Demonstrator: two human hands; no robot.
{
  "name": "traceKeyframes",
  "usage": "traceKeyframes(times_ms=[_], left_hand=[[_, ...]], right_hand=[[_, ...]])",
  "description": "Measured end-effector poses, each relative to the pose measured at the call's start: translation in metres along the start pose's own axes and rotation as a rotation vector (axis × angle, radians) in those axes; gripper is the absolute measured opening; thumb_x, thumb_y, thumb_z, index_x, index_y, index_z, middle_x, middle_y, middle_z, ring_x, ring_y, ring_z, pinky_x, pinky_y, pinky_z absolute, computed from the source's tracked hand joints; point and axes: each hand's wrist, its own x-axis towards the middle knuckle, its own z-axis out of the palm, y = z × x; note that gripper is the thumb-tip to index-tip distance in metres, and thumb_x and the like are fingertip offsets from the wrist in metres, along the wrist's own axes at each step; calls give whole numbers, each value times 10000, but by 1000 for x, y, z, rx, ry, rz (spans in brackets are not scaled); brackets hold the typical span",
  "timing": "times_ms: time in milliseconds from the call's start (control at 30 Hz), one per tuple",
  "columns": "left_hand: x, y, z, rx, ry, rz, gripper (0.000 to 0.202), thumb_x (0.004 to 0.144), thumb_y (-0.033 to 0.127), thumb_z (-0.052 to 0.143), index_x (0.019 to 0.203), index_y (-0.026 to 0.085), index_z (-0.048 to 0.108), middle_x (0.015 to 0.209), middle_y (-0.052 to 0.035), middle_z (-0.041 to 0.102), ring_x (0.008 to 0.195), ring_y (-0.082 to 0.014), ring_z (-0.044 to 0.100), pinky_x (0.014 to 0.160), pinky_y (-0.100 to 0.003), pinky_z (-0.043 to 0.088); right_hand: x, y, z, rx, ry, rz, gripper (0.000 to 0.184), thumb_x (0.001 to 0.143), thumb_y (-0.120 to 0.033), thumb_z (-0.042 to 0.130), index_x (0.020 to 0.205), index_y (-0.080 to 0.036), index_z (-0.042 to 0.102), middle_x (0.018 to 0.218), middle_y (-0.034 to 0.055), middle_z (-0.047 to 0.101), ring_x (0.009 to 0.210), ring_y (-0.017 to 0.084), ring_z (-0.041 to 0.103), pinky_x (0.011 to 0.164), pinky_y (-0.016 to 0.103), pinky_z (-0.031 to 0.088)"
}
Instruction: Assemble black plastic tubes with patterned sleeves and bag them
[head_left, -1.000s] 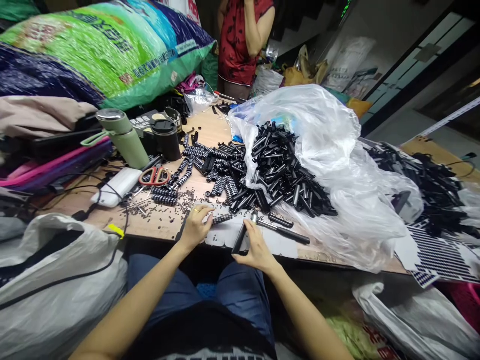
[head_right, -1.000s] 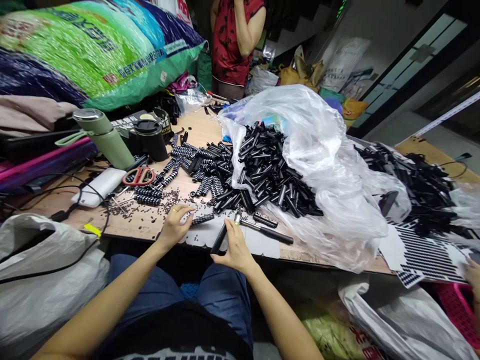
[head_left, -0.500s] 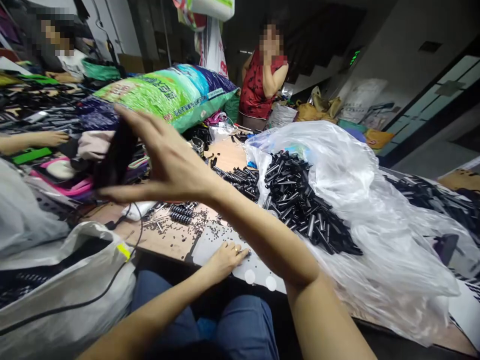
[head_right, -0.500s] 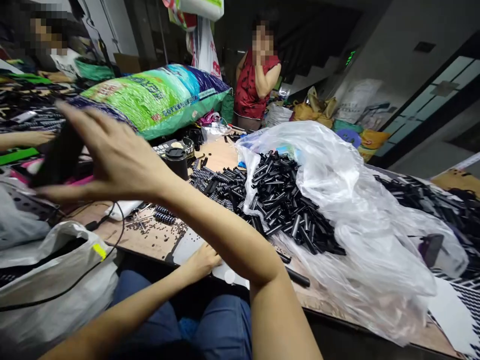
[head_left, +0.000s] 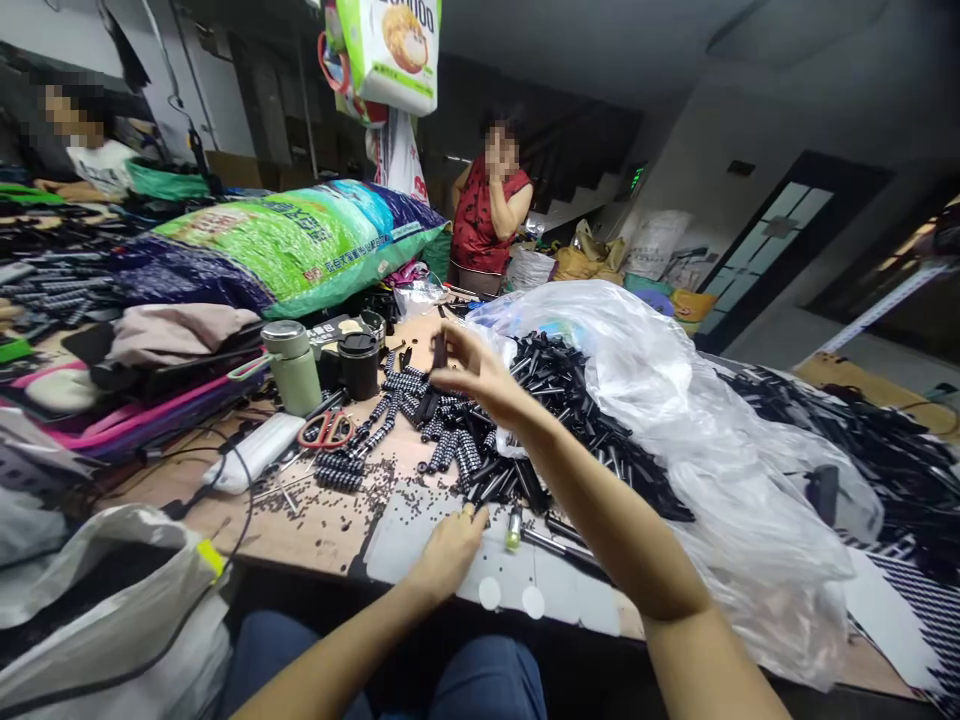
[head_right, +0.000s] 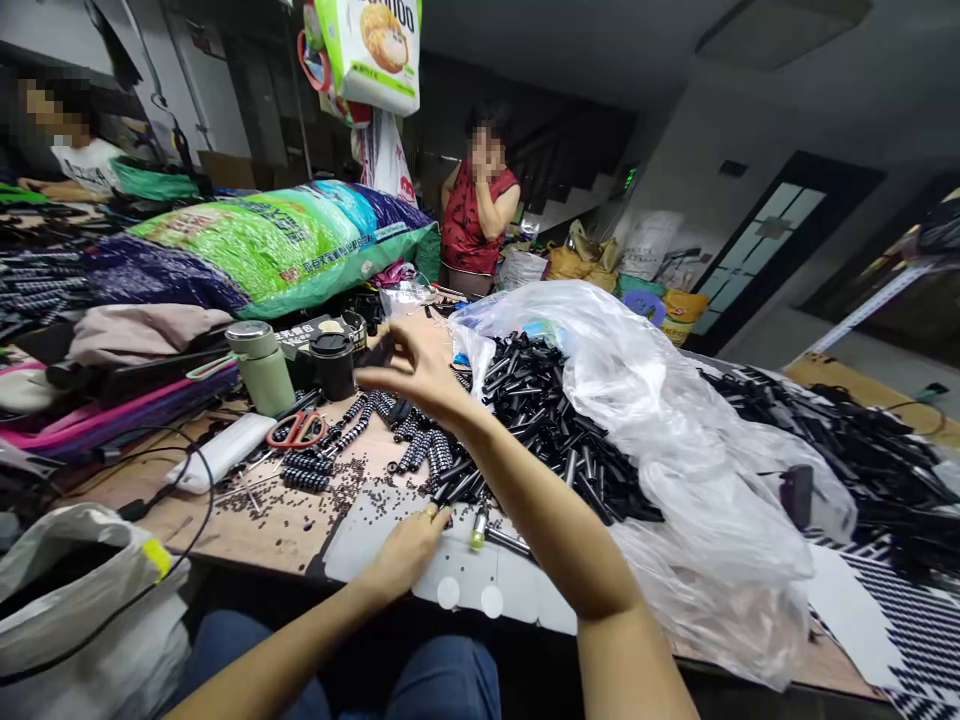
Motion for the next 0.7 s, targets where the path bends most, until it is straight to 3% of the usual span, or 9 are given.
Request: traceKeyframes(times_ms=[100,167,233,333,400,500,600,700], left_hand=[[3,-10,-11,-451,101,-94,532,809,86,431,1334,167,415,1204,-154,568,956,-222,612,840,-354,494],[5,-17,-20,-818,118,-205,493,814,145,440,1306,176,422,1077,-111,614,805,-181,617,749,-323,507],[7,-22,-32,-1186,94,-326,415,855,247,426,1264,177,438,839,-37,606,589,-133,558,574,-267,472],[8,-25,-50,-1562,133,-367,430,877,485,458,1147,154,501,665,21,526,472,-97,487,452,-207,385],[9,-24,-59,-1669,171,-362,503,810,569,567,1069,138,542,653,20,527,447,-81,476,426,-189,355],[8,-19,-69,-1751,167,-405,579,739,584,670,1087,131,573,634,28,526,382,-49,416,373,-167,279],[6,-11,-74,-1762,140,-444,652,740,594,668,1203,147,561,535,63,473,312,-39,333,328,-158,198],[4,-4,-75,-1744,174,-466,632,766,571,641,1239,159,564,495,70,462,298,-48,335,313,-157,208]], right_hand=[[37,-44,-33,-9,231,-160,687,828,-707,427,1388,-313,383,1303,24,526,1276,230,475,1017,405,447],[40,-46,-46,40,282,-134,704,835,-734,353,1387,-298,387,1308,31,521,1286,233,465,1011,413,444],[17,-21,-40,156,223,-36,738,808,-737,406,1370,-258,419,1307,63,536,1256,247,495,1015,441,447],[-54,41,-2,316,76,197,822,695,-719,581,1348,-237,452,1356,97,522,1238,282,516,1036,481,442],[-109,72,24,387,59,278,937,613,-697,673,1381,-231,409,1421,119,462,1278,305,484,1053,493,431],[-171,91,45,330,70,285,1082,560,-620,770,1453,-241,290,1502,131,345,1359,306,390,1093,484,391],[-198,87,51,119,39,226,1120,599,-464,812,1495,-244,177,1549,131,236,1418,284,290,1141,467,327],[-203,81,58,-76,-3,130,1121,624,-343,804,1508,-227,124,1554,137,204,1440,282,233,1163,463,287]])
